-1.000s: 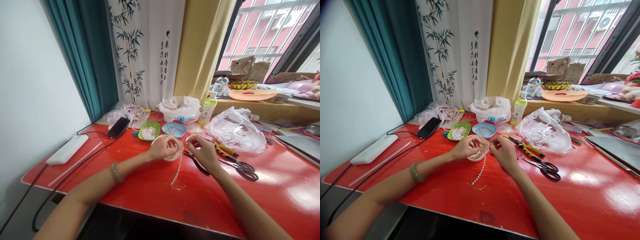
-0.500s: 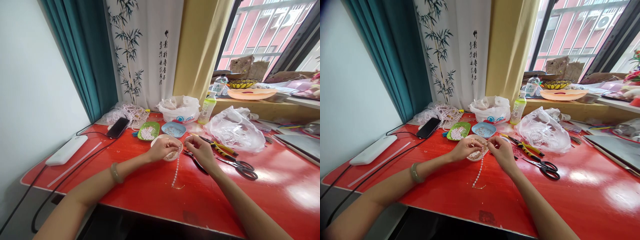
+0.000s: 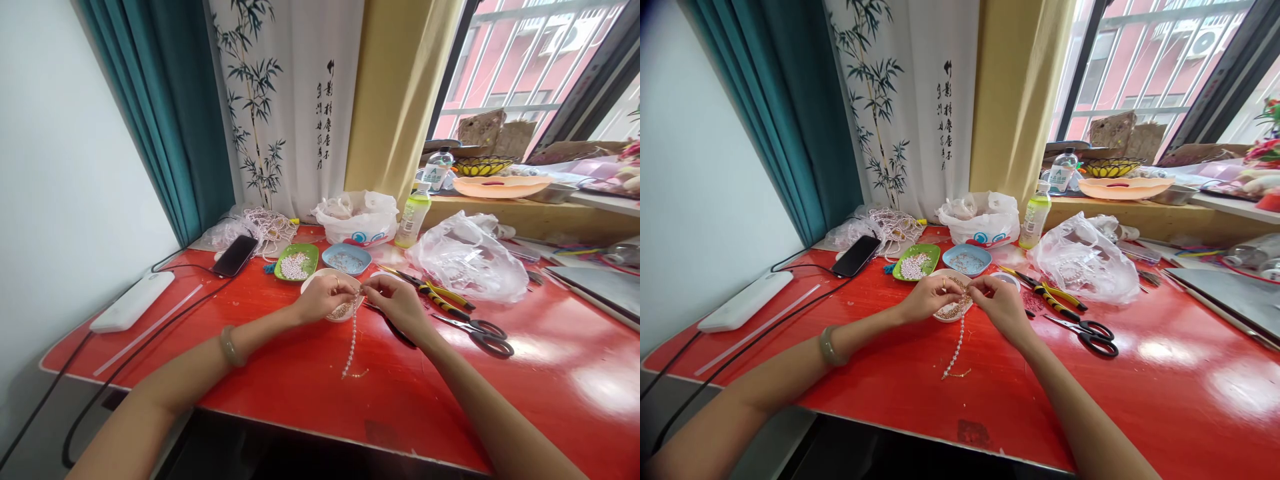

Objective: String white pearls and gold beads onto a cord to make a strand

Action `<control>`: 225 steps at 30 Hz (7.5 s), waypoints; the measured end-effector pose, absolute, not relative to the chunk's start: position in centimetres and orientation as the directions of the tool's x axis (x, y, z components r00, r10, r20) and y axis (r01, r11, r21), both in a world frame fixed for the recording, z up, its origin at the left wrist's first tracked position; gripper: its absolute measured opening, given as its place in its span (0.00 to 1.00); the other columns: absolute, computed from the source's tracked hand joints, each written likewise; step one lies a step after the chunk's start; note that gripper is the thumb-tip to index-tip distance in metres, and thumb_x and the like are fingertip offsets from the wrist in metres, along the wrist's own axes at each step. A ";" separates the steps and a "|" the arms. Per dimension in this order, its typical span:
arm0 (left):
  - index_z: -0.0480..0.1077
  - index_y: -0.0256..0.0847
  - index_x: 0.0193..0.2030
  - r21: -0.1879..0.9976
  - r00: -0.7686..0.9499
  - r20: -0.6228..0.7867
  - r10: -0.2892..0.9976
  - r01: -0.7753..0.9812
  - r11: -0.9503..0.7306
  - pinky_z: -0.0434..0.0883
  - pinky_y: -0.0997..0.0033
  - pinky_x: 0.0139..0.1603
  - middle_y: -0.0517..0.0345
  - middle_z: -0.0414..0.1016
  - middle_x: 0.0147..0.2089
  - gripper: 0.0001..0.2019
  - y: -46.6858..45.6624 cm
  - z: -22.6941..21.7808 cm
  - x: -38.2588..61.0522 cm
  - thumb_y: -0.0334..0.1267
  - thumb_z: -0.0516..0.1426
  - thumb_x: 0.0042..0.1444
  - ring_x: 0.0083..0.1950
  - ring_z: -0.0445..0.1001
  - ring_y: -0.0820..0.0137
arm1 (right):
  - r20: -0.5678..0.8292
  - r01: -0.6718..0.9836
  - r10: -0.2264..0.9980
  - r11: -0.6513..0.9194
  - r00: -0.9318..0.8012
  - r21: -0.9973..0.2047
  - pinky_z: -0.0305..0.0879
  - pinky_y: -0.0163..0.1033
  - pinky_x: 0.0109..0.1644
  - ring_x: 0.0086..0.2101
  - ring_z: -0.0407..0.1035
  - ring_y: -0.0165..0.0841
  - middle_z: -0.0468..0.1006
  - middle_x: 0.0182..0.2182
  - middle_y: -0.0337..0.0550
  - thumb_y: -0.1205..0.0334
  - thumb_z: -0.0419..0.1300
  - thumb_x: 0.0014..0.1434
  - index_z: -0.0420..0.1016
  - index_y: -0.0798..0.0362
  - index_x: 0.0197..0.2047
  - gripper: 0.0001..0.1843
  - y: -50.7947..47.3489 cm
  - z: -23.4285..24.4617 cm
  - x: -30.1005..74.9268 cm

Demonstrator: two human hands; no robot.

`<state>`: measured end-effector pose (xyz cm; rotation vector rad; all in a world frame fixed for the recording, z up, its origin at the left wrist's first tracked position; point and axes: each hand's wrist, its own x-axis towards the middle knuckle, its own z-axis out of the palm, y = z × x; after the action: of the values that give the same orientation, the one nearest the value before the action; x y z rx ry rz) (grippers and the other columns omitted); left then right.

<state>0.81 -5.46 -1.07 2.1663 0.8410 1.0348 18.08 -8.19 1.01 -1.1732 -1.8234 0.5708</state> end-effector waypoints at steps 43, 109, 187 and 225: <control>0.74 0.37 0.32 0.775 0.427 0.415 0.803 0.297 -0.558 0.67 0.74 0.31 0.54 0.76 0.32 0.10 -6.6 -0.4 1.1 0.41 0.56 0.49 0.32 0.72 0.70 | 0.406 0.415 0.907 0.412 -0.109 -0.811 0.57 0.32 0.23 0.19 0.60 0.26 0.67 0.18 0.35 0.65 0.53 0.48 0.67 0.54 0.23 0.05 -8.5 1.4 18.0; 0.75 0.35 0.33 0.949 0.401 0.272 0.875 0.039 -0.313 0.68 0.71 0.38 0.54 0.77 0.31 0.10 -6.5 -0.3 1.6 0.39 0.59 0.45 0.33 0.73 0.68 | 0.534 0.605 0.810 0.556 -0.241 -0.571 0.59 0.31 0.25 0.22 0.64 0.27 0.72 0.20 0.38 0.68 0.52 0.50 0.69 0.54 0.25 0.07 -9.2 1.6 17.7; 0.69 0.34 0.29 0.961 0.190 0.256 0.948 -0.159 -0.227 0.67 0.75 0.31 0.60 0.70 0.26 0.08 -6.9 -1.9 2.7 0.38 0.58 0.46 0.28 0.67 0.75 | 0.482 0.702 0.690 0.685 -0.539 -0.194 0.49 0.32 0.23 0.20 0.63 0.29 0.73 0.22 0.44 0.70 0.42 0.57 0.69 0.56 0.39 0.15 -9.7 -0.4 17.0; 0.74 0.35 0.31 0.981 0.461 0.014 0.887 -0.176 0.076 0.61 0.80 0.25 0.58 0.72 0.27 0.11 -5.5 -0.3 1.0 0.38 0.63 0.40 0.25 0.66 0.78 | 0.454 0.792 0.767 0.581 -0.453 -0.191 0.42 0.34 0.23 0.17 0.61 0.29 0.70 0.17 0.40 0.69 0.44 0.54 0.66 0.55 0.30 0.11 -9.6 -0.9 16.7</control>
<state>0.98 -5.51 -0.34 1.2372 0.7376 0.9164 16.68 -9.62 -0.91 -1.2429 -2.3158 -0.0654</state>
